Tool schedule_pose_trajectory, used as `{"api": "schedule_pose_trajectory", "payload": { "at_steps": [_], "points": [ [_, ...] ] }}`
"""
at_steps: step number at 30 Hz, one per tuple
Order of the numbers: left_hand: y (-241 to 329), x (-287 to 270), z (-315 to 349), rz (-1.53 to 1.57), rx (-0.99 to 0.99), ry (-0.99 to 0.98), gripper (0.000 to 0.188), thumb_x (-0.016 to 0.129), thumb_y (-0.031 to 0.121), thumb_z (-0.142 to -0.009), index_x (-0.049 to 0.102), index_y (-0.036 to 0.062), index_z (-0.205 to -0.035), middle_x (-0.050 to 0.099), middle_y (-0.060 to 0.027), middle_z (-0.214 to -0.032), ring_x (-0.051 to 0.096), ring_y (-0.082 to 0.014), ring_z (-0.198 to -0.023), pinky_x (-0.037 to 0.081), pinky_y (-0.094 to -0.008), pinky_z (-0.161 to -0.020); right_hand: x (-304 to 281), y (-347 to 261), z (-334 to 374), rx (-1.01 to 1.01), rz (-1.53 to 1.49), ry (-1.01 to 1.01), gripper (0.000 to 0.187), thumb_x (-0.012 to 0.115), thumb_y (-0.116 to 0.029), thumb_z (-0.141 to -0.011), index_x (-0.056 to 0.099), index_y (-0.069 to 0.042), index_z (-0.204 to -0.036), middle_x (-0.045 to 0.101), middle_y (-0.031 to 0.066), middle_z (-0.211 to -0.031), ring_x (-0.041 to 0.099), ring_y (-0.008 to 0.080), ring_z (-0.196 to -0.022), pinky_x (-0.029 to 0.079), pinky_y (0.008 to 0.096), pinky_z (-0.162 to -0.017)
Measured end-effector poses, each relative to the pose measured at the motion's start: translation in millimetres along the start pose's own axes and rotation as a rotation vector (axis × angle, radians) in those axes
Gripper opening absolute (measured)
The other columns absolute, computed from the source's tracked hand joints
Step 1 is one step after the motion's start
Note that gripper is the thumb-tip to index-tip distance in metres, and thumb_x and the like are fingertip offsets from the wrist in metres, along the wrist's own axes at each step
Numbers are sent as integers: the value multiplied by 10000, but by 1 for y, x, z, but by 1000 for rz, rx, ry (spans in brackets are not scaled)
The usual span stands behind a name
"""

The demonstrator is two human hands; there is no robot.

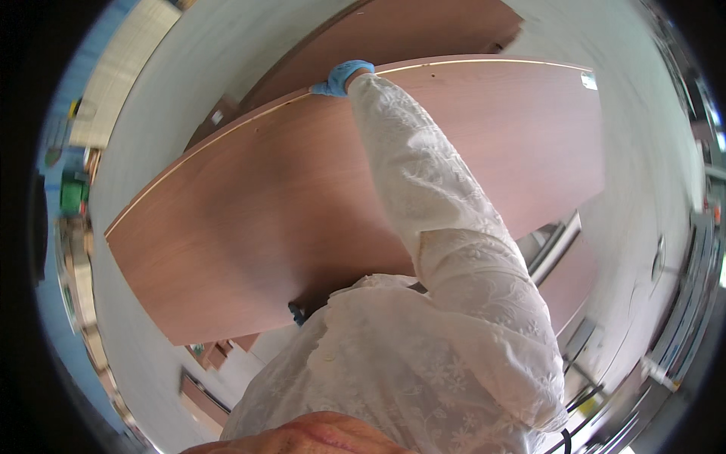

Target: The person lifts and places large curved wooden panels onto a growing stack in a workshop. They handle the panels by hand, aligning them carefully and occasionally using a long stick to adjust positioning. The panels are stacked in a neat pile on the floor.

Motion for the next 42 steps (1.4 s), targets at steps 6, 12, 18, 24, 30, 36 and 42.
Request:
{"api": "schedule_pose_trajectory", "payload": {
  "at_steps": [6,12,18,24,30,36,42],
  "points": [
    [-14,-31,6,279,131,110,718,603,618,-855,503,134,-1377,518,-77,-1409,456,-324,-1291,343,-499,-1122,50,-134,-59,-266,100,-85,824,351,-725,-905,733,5,-935,699,211,-1002,654,379,-992,482,461,-898],
    [-34,-31,4,486,215,181,709,609,620,-852,523,130,-1359,538,-77,-1389,466,-326,-1279,352,-498,-1117,79,-193,-109,-333,142,-224,829,363,-734,-893,725,9,-941,690,245,-986,648,400,-1000,484,469,-902],
    [-46,-31,8,582,189,222,756,638,647,-815,531,125,-1352,544,-90,-1382,461,-329,-1281,343,-511,-1122,100,-243,-133,-378,182,-284,787,404,-714,-890,699,-1,-1047,676,226,-1105,634,397,-1051,488,464,-924],
    [-59,-43,10,556,142,297,805,669,655,-782,509,140,-1380,518,-78,-1415,437,-325,-1300,306,-502,-1144,116,-255,-136,-461,200,-205,732,414,-676,-907,668,-12,-1085,664,216,-1138,621,390,-1082,485,468,-940],
    [-52,-58,2,446,176,417,846,701,636,-760,478,142,-1410,468,-60,-1470,386,-309,-1349,262,-502,-1164,142,-242,-155,-414,249,-212,698,415,-642,-921,624,-30,-1185,617,209,-1247,577,373,-1173,452,467,-992],
    [-54,-45,3,507,108,393,821,653,651,-797,463,151,-1419,478,-66,-1457,387,-302,-1343,280,-493,-1155,139,-236,-148,-423,267,-127,480,450,-468,-959,688,-76,-1100,673,164,-1156,633,360,-1079,503,464,-908],
    [-37,-9,-2,429,74,285,775,615,651,-824,479,150,-1400,492,-67,-1441,419,-311,-1318,310,-513,-1137,63,-224,-69,-540,-118,191,215,555,-239,-900,660,-52,-924,683,204,-904,661,392,-841,528,472,-702]
  ]
}}
Point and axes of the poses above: each hand's wrist, its own z-axis away from the middle knuckle, its own x-axis out of the palm, y = z × x, the point moved 10 cm from there along -z, towards the middle knuckle
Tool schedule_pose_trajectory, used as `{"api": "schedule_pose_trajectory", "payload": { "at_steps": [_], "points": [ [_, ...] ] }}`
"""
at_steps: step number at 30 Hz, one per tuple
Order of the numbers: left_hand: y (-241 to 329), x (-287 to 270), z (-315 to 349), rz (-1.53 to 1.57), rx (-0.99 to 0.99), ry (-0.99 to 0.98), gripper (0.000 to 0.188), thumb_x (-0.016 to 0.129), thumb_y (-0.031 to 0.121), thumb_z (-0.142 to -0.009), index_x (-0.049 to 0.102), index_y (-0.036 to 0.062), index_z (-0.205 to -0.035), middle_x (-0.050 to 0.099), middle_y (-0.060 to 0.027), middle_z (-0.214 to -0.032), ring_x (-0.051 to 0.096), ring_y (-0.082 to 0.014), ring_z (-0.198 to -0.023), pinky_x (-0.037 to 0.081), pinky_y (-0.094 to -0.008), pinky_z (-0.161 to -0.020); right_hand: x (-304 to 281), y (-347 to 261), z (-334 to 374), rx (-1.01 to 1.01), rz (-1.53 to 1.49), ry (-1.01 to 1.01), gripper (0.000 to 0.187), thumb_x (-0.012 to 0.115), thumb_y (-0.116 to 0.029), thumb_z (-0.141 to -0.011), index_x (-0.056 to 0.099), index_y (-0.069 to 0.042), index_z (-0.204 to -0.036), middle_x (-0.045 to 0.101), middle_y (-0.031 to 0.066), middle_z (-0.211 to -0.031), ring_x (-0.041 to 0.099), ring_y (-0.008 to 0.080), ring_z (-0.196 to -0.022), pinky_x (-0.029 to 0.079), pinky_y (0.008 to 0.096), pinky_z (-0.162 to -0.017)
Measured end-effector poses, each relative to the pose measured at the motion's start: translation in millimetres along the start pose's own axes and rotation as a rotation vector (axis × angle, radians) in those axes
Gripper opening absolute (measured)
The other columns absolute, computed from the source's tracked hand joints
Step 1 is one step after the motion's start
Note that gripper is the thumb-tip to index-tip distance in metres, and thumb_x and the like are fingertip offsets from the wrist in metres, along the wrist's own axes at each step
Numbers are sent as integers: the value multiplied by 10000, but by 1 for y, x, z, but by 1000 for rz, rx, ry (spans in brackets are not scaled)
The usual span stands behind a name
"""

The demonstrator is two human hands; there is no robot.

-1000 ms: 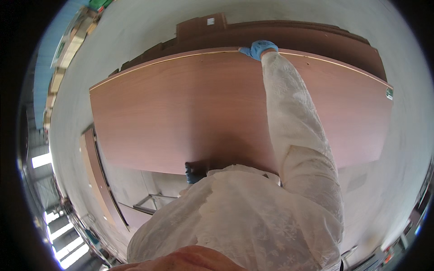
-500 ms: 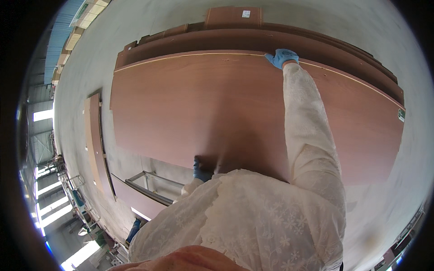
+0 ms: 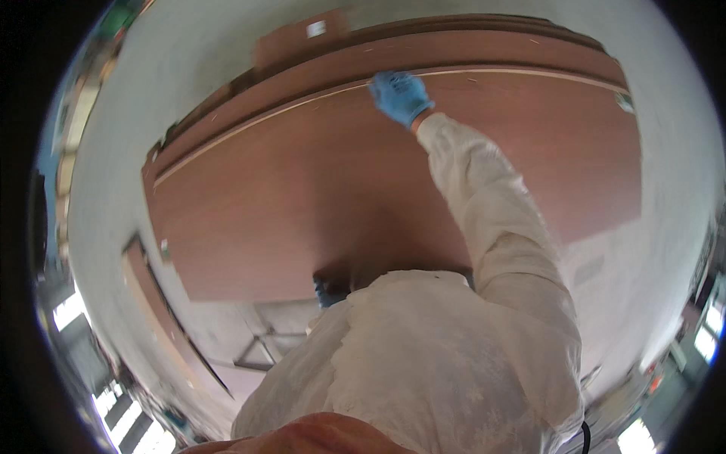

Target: The person lifts and places large curved wooden panels onto a growing stack in a workshop. They handle the panels by hand, aligning them carefully and occasionally using a long stick to adjust positioning. The panels are stacked in a neat pile on the floor.

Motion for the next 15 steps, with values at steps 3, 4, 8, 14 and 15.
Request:
{"api": "schedule_pose_trajectory", "payload": {
  "at_steps": [3,4,8,14,15],
  "points": [
    [8,12,-9,-71,-32,47,769,610,649,-826,478,154,-1401,488,-66,-1445,419,-314,-1318,318,-519,-1127,-90,39,117,13,-114,484,251,639,-177,-823,613,-55,-1041,653,185,-1073,616,349,-1020,494,451,-862],
    [12,16,-13,-92,-38,58,768,608,648,-827,478,156,-1401,486,-66,-1446,419,-316,-1318,321,-521,-1124,-104,61,168,152,83,519,498,713,-195,-783,567,-58,-1239,579,184,-1281,539,392,-1164,455,458,-967],
    [25,32,-25,-144,-54,108,761,601,646,-829,477,162,-1403,480,-65,-1452,418,-320,-1317,332,-529,-1110,-101,154,441,1345,508,248,857,634,-566,-837,345,-78,-1479,283,201,-1557,265,363,-1434,213,516,-1156],
    [24,61,-33,-221,-61,156,751,590,642,-833,476,171,-1405,471,-63,-1460,418,-326,-1317,348,-541,-1090,34,213,623,1938,-533,766,790,675,-657,-793,649,43,-1157,672,140,-1071,611,268,-983,502,435,-854],
    [24,63,-33,-232,-57,162,749,589,642,-833,476,173,-1406,470,-62,-1461,418,-327,-1317,351,-543,-1087,40,221,621,1842,-654,856,764,683,-620,-808,640,50,-1173,667,139,-1096,612,262,-989,505,422,-854]
  ]
}}
Point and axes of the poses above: each hand's wrist, its own z-axis away from the middle knuckle, its own x-axis out of the palm, y = z × x, the point moved 10 cm from there along -z, towards the middle knuckle
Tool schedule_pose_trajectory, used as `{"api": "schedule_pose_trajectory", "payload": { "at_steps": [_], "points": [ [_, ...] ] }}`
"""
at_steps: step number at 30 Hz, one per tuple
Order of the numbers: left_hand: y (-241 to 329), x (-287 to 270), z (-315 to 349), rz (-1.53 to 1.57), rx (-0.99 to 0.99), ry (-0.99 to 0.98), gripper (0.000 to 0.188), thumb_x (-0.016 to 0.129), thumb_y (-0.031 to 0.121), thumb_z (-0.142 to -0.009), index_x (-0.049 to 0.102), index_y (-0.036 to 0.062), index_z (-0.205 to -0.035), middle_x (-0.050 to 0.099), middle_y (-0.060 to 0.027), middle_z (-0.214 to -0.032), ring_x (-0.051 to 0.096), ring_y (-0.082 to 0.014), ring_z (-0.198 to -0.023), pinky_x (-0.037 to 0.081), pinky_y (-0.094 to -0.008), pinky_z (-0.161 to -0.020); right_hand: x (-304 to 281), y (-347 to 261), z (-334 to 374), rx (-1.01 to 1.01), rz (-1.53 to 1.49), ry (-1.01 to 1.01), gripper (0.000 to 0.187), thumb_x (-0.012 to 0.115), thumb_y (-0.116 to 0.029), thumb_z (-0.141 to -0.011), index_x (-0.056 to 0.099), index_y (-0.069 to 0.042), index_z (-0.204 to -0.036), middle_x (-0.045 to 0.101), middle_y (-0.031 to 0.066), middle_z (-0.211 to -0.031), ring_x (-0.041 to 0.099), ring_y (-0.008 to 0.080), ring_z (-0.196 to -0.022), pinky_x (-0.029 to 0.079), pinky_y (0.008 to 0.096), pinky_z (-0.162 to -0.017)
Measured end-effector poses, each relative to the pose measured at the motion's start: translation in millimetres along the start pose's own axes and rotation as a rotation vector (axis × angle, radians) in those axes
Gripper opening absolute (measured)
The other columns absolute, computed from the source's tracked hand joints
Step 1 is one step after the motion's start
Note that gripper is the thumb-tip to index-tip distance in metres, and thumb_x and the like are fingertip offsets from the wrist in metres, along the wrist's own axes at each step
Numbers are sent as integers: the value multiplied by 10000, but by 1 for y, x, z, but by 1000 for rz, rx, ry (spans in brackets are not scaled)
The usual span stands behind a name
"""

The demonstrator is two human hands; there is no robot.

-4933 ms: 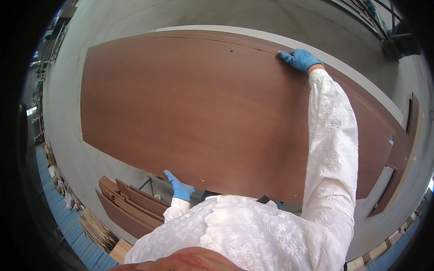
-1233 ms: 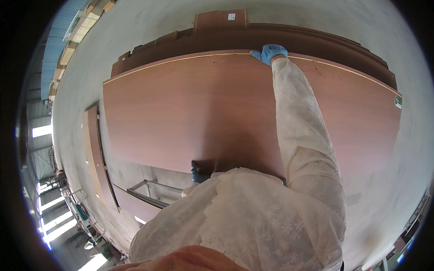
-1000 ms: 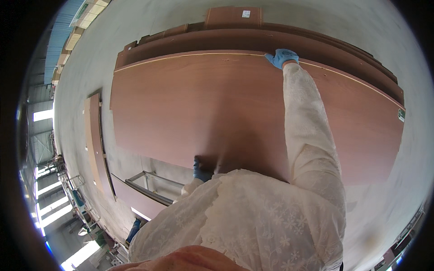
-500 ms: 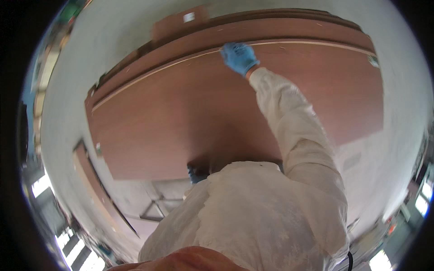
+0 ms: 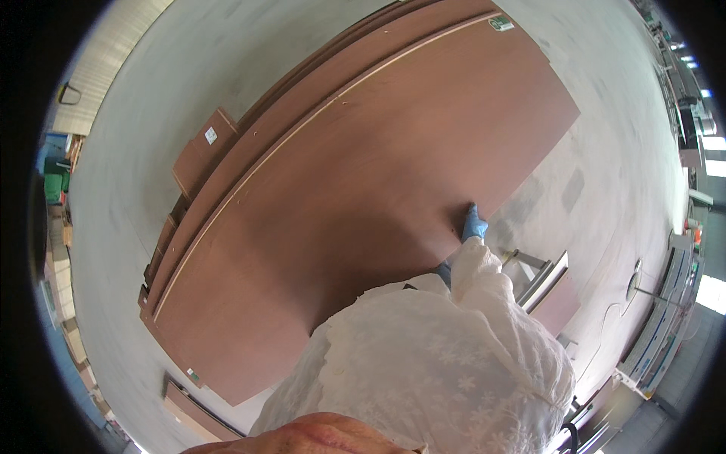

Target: The person lifts and places large curved wooden panels onto a growing stack in a workshop. They handle the panels by hand, aligning them carefully and occasionally using a long stick to adjust positioning. The panels are stacked in a neat pile on the floor.

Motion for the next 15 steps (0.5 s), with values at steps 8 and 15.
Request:
{"api": "schedule_pose_trajectory", "payload": {
  "at_steps": [8,15],
  "points": [
    [3,7,3,-18,43,61,736,575,637,-838,474,185,-1409,457,-60,-1472,417,-336,-1316,372,-558,-1060,60,-46,-11,-28,-125,-181,700,698,-486,-855,595,96,-1230,643,178,-1220,613,261,-1102,487,363,-928],
    [6,20,6,-27,57,88,724,562,633,-842,472,195,-1412,447,-58,-1481,416,-343,-1316,391,-572,-1036,104,-69,-31,-33,74,-163,759,676,-534,-847,574,98,-1255,603,228,-1287,570,325,-1210,465,386,-983]
  ]
}}
Point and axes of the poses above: each hand's wrist, its own z-axis away from the middle knuckle, its own x-axis out of the palm, y = z × x, the point moved 10 cm from there along -z, towards the middle knuckle
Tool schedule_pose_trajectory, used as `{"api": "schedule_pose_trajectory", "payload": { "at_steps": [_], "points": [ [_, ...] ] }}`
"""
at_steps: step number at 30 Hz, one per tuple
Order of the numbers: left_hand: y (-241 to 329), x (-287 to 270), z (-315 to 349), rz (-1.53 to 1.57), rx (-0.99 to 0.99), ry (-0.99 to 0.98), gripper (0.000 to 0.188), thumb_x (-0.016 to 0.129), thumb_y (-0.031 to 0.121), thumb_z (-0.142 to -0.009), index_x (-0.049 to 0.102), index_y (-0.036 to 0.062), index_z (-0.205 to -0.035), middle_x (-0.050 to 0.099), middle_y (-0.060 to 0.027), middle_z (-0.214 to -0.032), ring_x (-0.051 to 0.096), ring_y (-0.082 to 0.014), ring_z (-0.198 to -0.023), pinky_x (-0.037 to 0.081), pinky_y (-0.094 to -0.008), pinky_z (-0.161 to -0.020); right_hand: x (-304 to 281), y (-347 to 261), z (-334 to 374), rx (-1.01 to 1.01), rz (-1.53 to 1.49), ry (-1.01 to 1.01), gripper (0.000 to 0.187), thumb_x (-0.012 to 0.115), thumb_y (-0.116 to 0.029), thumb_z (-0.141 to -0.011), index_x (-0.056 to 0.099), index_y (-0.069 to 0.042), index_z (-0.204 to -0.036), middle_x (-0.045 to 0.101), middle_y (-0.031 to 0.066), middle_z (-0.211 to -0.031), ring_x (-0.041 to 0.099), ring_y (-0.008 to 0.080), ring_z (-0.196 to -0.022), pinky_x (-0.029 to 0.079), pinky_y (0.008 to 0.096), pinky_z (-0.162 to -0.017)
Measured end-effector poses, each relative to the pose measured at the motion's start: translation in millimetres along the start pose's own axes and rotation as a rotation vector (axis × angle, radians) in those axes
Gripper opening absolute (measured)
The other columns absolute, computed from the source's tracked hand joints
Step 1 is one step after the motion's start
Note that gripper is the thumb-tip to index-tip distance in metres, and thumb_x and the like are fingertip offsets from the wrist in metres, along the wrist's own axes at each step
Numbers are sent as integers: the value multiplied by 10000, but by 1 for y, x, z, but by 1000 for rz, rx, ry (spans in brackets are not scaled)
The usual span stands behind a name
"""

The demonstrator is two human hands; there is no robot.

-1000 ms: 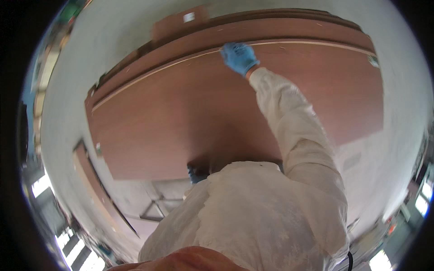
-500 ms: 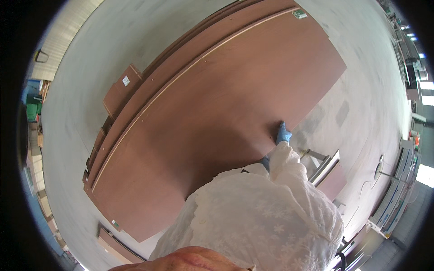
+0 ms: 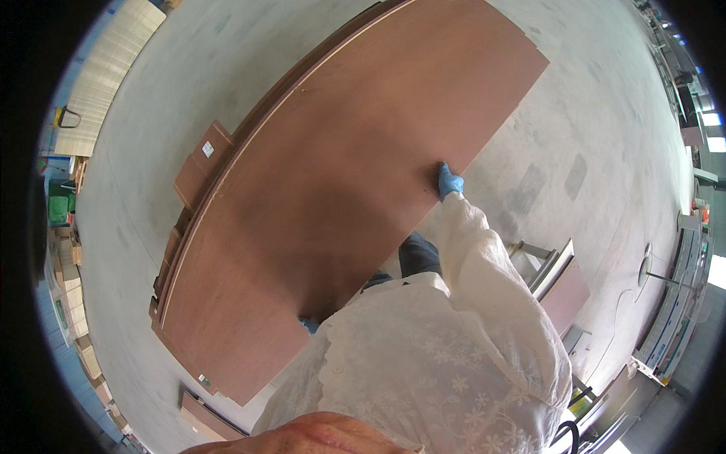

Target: The person lifts and places large curved wooden panels onto a growing stack in a workshop. They handle the panels by hand, aligning them carefully and occasionally using a long stick to adjust positioning. The panels are stacked in a neat pile on the floor.

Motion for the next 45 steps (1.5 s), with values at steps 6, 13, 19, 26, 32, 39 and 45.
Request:
{"api": "schedule_pose_trajectory", "payload": {
  "at_steps": [6,13,19,26,32,39,45],
  "points": [
    [14,19,-20,-72,8,18,715,552,629,-846,471,204,-1414,437,-56,-1489,416,-349,-1315,407,-584,-1016,30,-14,-3,-10,37,19,723,652,-527,-864,580,74,-1259,610,207,-1285,573,328,-1202,460,387,-990],
    [31,55,-36,-334,-26,-208,679,496,596,-897,433,196,-1442,428,-70,-1496,440,-382,-1302,441,-554,-1000,33,-4,52,-126,-204,-341,687,668,-450,-880,513,42,-1334,664,76,-1009,642,190,-855,527,352,-693],
    [-13,77,-34,-905,-169,-280,693,486,597,-907,413,169,-1447,428,-91,-1491,448,-380,-1298,437,-548,-1010,-35,173,149,17,143,-313,635,623,-516,-835,645,14,-1183,668,230,-1141,640,355,-1076,480,426,-936],
    [-103,86,-22,-1421,-274,-365,710,474,598,-918,391,138,-1452,428,-114,-1485,458,-379,-1294,431,-541,-1022,-133,375,216,305,179,-259,520,598,-462,-825,701,-38,-1108,685,196,-1129,632,350,-1102,475,451,-939],
    [-200,73,-3,-1885,-331,-404,725,464,599,-928,372,111,-1457,428,-134,-1480,466,-377,-1290,427,-535,-1032,-180,444,241,301,-21,-208,370,597,-360,-832,713,-54,-1003,704,184,-986,664,354,-965,504,435,-868],
    [-303,54,2,-2393,-382,-458,745,453,600,-939,349,80,-1462,428,-158,-1474,476,-376,-1286,422,-528,-1043,-240,511,288,477,-300,-46,503,638,-428,-791,689,-36,-1103,685,188,-1118,640,363,-1074,499,445,-903],
    [-395,65,-5,-2775,-433,-535,762,443,601,-949,330,53,-1467,429,-178,-1469,484,-374,-1282,417,-522,-1053,-246,580,374,761,-494,348,519,613,-449,-817,680,-34,-1121,676,212,-1124,636,372,-1080,490,434,-924]
  ]
}}
Point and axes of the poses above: each hand's wrist, its own z-axis away from the middle knuckle, its own x-axis out of the palm, y = z × x, the point moved 10 cm from there along -z, towards the middle knuckle
